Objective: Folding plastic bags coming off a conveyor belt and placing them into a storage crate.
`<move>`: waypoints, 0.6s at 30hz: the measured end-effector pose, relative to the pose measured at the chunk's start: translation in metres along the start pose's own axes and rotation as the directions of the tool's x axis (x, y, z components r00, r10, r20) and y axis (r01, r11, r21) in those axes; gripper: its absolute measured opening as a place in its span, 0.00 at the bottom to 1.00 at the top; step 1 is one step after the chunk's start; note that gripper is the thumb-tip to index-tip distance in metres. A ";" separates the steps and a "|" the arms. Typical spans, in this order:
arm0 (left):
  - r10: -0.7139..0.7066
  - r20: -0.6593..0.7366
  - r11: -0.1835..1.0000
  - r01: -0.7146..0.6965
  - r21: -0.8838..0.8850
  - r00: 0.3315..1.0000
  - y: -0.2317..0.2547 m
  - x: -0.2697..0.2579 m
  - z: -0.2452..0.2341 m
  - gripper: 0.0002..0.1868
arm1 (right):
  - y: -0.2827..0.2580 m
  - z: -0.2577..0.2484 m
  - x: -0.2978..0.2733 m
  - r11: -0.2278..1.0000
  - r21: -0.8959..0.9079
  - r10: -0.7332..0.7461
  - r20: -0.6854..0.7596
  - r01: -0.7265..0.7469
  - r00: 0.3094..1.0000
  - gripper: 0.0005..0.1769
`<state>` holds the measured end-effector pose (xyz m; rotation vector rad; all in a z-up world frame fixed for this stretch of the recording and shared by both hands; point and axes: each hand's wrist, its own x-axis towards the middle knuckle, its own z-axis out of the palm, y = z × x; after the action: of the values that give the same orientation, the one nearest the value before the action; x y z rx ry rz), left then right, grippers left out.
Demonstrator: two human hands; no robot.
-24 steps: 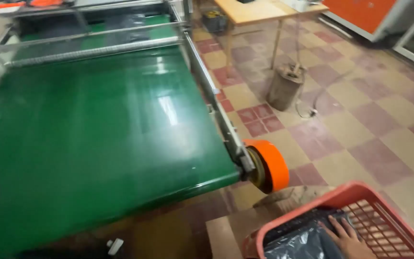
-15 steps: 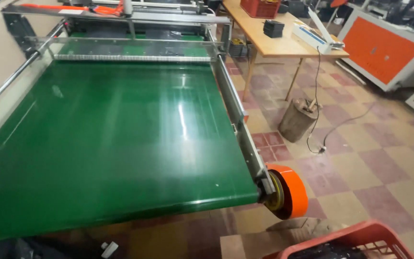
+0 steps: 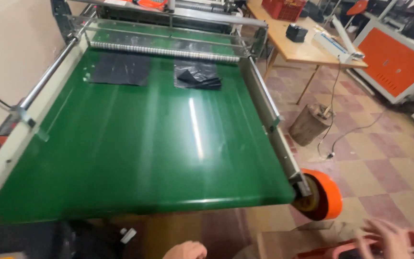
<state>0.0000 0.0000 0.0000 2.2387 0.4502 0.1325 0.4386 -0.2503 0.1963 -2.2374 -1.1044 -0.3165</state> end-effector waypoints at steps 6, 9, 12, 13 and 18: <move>0.241 -0.215 0.941 -0.173 0.292 0.946 -0.057 -0.049 -0.079 0.20 | -0.221 0.121 -0.058 0.845 0.424 -0.378 0.044 0.326 0.925 0.22; 0.055 -0.251 0.966 0.012 0.257 0.966 -0.062 -0.078 -0.131 0.19 | -0.306 0.194 -0.072 0.739 0.646 -0.342 0.116 0.190 0.933 0.17; 0.124 -0.365 0.954 -0.010 0.299 0.923 -0.086 -0.099 -0.170 0.22 | -0.368 0.284 -0.077 0.426 0.900 -0.303 0.234 -0.088 0.924 0.12; 0.110 -0.375 0.957 0.004 0.290 0.920 -0.100 -0.104 -0.174 0.22 | -0.385 0.312 -0.076 0.427 0.899 -0.314 0.245 -0.094 0.917 0.12; 0.066 -0.514 0.838 0.232 0.493 0.855 -0.153 -0.121 -0.207 0.33 | -0.448 0.424 -0.073 0.326 0.876 -0.153 0.419 -0.355 0.895 0.18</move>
<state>-0.2053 0.1960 0.0256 2.7260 0.9828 0.6436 0.0197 0.1737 0.0202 -1.2260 -0.9328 0.8041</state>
